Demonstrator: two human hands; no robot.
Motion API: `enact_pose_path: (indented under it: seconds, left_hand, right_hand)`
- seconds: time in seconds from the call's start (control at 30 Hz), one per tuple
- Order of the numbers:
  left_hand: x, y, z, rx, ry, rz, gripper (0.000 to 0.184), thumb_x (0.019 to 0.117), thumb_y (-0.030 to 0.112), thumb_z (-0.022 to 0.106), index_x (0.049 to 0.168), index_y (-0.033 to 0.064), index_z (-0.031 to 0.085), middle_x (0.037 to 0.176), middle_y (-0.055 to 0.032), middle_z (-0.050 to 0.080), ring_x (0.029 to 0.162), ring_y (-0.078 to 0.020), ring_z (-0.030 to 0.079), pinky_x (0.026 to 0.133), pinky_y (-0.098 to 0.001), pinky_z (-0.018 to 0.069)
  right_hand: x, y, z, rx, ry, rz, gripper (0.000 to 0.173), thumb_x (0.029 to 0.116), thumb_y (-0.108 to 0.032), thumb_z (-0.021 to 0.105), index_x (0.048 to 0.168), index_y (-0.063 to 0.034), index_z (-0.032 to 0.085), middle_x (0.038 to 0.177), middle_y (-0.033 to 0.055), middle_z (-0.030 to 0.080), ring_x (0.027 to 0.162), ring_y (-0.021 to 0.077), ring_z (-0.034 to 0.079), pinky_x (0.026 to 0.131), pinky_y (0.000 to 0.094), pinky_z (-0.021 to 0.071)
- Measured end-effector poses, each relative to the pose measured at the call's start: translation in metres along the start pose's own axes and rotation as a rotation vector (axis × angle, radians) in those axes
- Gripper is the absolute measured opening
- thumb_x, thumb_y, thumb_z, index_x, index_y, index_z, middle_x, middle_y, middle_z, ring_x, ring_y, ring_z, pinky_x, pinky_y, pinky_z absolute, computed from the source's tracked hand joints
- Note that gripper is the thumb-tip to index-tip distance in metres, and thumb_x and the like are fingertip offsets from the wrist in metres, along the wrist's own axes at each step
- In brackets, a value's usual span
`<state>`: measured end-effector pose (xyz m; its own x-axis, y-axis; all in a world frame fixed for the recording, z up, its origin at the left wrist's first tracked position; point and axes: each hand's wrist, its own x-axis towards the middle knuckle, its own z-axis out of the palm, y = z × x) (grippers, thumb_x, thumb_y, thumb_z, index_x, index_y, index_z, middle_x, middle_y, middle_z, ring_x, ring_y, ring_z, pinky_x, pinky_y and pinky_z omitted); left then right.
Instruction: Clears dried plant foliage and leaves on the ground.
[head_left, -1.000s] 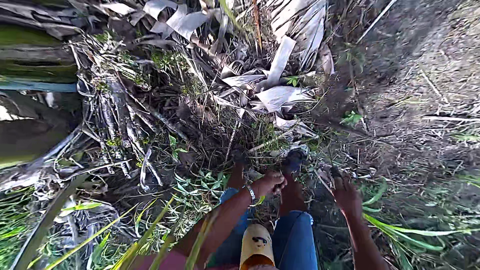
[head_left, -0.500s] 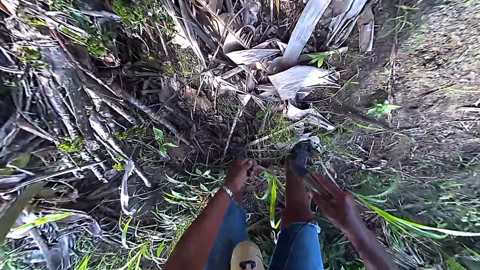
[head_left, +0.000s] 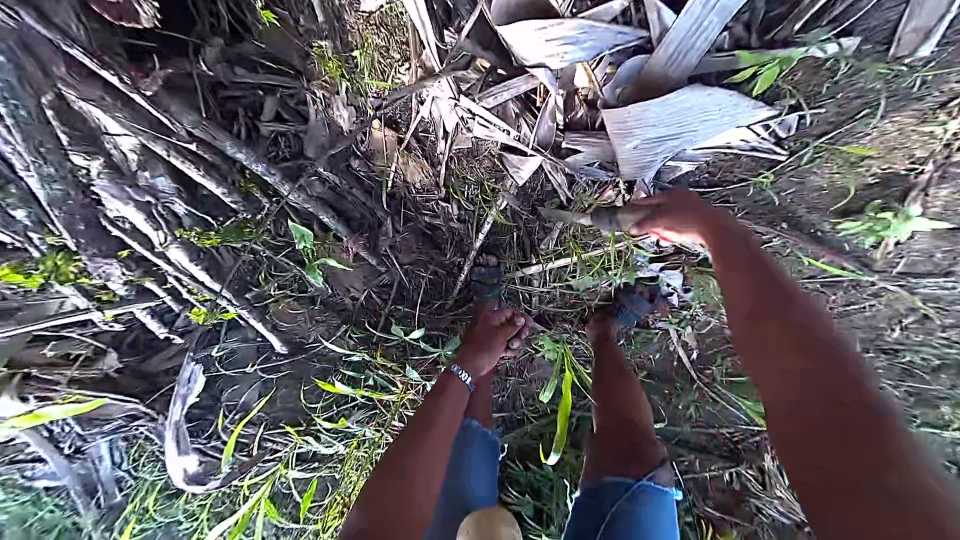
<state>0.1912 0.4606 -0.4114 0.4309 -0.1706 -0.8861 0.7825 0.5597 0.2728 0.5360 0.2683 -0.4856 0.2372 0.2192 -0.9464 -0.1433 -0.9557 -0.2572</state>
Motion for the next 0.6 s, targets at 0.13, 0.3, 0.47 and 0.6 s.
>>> enact_pose_path:
  seconds: [0.13, 0.3, 0.47, 0.6]
  left_hand:
    - [0.007, 0.011, -0.004, -0.058, -0.015, -0.029, 0.018, 0.1075, 0.016, 0.047, 0.107, 0.0051, 0.061, 0.071, 0.0044, 0.055, 0.053, -0.0031, 0.046, 0.048, -0.0183, 0.039]
    - [0.021, 0.014, -0.006, -0.064, 0.094, -0.026, 0.018, 0.1077, 0.016, 0.046, 0.104, 0.0057, 0.061, 0.075, 0.0045, 0.055, 0.056, -0.003, 0.047, 0.051, -0.0185, 0.0413]
    - [0.068, 0.034, 0.005, 0.082, 0.206, 0.079, 0.022, 0.1079, 0.012, 0.048, 0.116, -0.0009, 0.064, 0.078, 0.0019, 0.054, 0.06, -0.0048, 0.047, 0.058, -0.0212, 0.0441]
    - [0.11, 0.041, 0.003, 0.261, 0.251, 0.196, 0.024, 0.108, 0.02, 0.051, 0.112, 0.001, 0.066, 0.077, -0.0004, 0.057, 0.056, -0.006, 0.045, 0.053, -0.0231, 0.0417]
  right_hand:
    - [0.061, -0.001, -0.05, -0.144, -0.027, -0.104, 0.052, 0.08, -0.007, 0.087, 0.13, -0.0135, 0.073, 0.076, 0.0174, 0.069, 0.053, 0.0239, 0.057, 0.054, 0.0453, 0.0529]
    - [0.015, -0.08, -0.023, -0.643, -0.015, -0.25, 0.053, 0.0789, -0.016, 0.087, 0.129, -0.0252, 0.074, 0.113, 0.0255, 0.071, 0.102, 0.0493, 0.066, 0.084, 0.0762, 0.0486]
    - [-0.075, -0.058, 0.09, -0.63, 0.064, -0.104, 0.055, 0.0852, -0.014, 0.075, 0.138, -0.0214, 0.064, 0.105, 0.0264, 0.071, 0.094, 0.052, 0.068, 0.072, 0.0725, 0.0515]
    - [-0.102, -0.032, 0.17, -0.494, -0.01, 0.004, 0.061, 0.0927, -0.007, 0.064, 0.151, -0.0205, 0.05, 0.125, 0.0294, 0.064, 0.102, 0.0518, 0.067, 0.078, 0.0672, 0.0551]
